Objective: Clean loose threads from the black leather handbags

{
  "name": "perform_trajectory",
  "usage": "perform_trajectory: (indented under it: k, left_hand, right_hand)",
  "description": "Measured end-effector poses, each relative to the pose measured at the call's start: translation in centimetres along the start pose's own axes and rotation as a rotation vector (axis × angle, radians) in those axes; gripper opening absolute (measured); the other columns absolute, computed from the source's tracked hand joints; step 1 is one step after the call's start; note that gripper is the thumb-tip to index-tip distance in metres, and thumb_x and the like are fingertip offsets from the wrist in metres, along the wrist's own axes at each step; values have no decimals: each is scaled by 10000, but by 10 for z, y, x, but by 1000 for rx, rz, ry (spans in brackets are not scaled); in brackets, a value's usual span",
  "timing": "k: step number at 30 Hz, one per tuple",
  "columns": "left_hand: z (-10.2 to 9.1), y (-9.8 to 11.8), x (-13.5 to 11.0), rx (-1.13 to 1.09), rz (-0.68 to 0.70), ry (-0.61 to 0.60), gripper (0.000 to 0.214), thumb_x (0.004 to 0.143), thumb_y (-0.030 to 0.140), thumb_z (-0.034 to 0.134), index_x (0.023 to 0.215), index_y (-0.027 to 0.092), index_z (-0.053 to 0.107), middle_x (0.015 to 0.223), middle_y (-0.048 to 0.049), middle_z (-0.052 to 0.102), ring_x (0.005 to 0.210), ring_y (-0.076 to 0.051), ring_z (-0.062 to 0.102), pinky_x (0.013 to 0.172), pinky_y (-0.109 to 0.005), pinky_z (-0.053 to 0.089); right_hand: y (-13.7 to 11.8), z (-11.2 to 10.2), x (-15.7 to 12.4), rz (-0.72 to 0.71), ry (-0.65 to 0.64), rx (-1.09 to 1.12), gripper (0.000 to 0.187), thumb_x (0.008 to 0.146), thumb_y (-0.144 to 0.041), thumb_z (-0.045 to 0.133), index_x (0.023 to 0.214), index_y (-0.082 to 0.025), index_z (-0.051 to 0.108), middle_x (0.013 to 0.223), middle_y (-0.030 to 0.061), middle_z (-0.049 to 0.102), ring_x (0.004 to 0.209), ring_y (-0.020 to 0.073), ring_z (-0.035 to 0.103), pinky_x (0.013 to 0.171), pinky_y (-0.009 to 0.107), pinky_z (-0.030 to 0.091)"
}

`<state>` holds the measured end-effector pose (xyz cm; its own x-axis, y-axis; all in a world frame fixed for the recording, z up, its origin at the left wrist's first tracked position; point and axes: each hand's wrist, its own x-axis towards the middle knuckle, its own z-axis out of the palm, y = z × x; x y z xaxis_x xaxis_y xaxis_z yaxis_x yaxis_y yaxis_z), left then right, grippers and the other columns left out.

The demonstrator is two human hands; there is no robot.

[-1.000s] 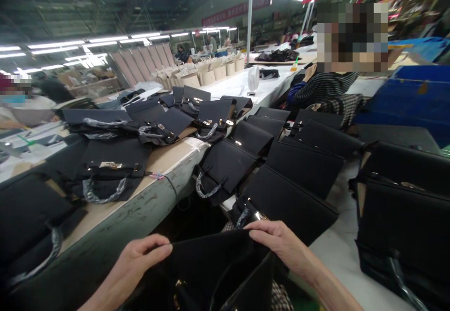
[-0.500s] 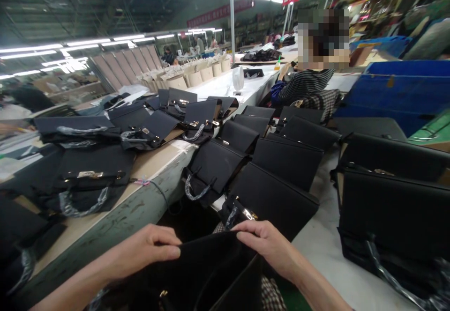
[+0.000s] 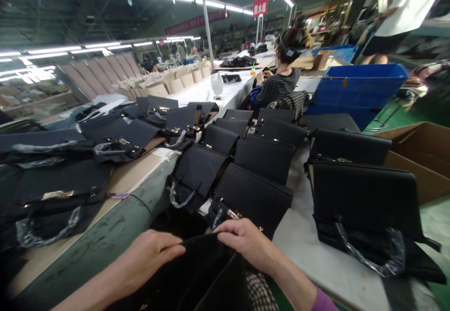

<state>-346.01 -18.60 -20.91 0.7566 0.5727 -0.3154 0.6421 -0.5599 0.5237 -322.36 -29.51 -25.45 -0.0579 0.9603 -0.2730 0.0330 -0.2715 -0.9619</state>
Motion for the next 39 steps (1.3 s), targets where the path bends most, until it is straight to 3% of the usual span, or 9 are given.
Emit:
perform_trajectory:
  k: [3,7,16,19,22,25,28,33,39]
  left_hand:
    - [13,9,10,-102,18,44,335,918,369,505,706,220,718,659,7,668,613,-158,573,582,-239,328]
    - [22,16,18,-145,112,61,247,929,299,499,988,272,738,860,4,733,752,-175,640,662,-236,393]
    - [42,10,23,460,349,219,363,979,225,366,748,160,638,681,-61,645,628,-175,613,586,-285,367]
    - [39,2,23,340,369,148,294,993,277,391,942,180,664,803,-63,700,731,-186,657,646,-269,426]
    - [30,-1,20,-24,263,96,309,934,302,546,1239,255,556,1051,-27,722,928,-183,673,817,-250,477]
    - [23,0,15,-245,135,132,229,867,281,633,1093,252,606,1005,10,712,890,-160,657,812,-224,486]
    - [24,3,12,-210,173,197,40,873,238,606,900,219,628,909,0,685,829,-154,631,775,-226,474]
    - [32,4,12,-109,249,282,51,894,202,567,873,210,612,953,-21,686,859,-159,640,802,-230,470]
    - [36,12,14,39,187,309,100,920,211,528,898,198,625,904,-29,690,807,-162,658,771,-245,479]
  right_hand:
    - [-2,1,-1,-15,-1,20,259,873,-334,610,992,-154,754,896,60,749,839,217,675,774,308,506]
    - [0,-1,-2,-34,8,5,240,871,-309,610,993,-166,760,883,46,747,815,195,662,762,287,491]
    - [2,-5,-1,-21,26,-46,250,864,-323,606,982,-171,765,829,24,726,761,170,632,718,267,473]
    - [4,-5,-2,-25,42,-84,241,859,-328,606,950,-175,768,786,10,711,721,156,611,691,256,458]
    - [4,-5,-3,-24,45,-71,250,858,-341,605,953,-173,764,793,12,712,725,158,618,685,254,460]
    - [2,-4,-2,1,31,-31,263,855,-351,604,958,-164,759,812,23,723,733,167,637,686,258,471]
    - [0,-3,-1,0,30,-34,261,853,-343,601,951,-160,760,840,37,738,764,188,652,713,275,484]
    - [1,-2,-1,-31,44,-64,245,871,-313,576,957,-174,758,867,34,742,802,197,656,732,281,485]
    - [0,1,-4,-40,73,-127,244,873,-308,560,924,-166,751,854,30,744,771,195,659,699,266,483]
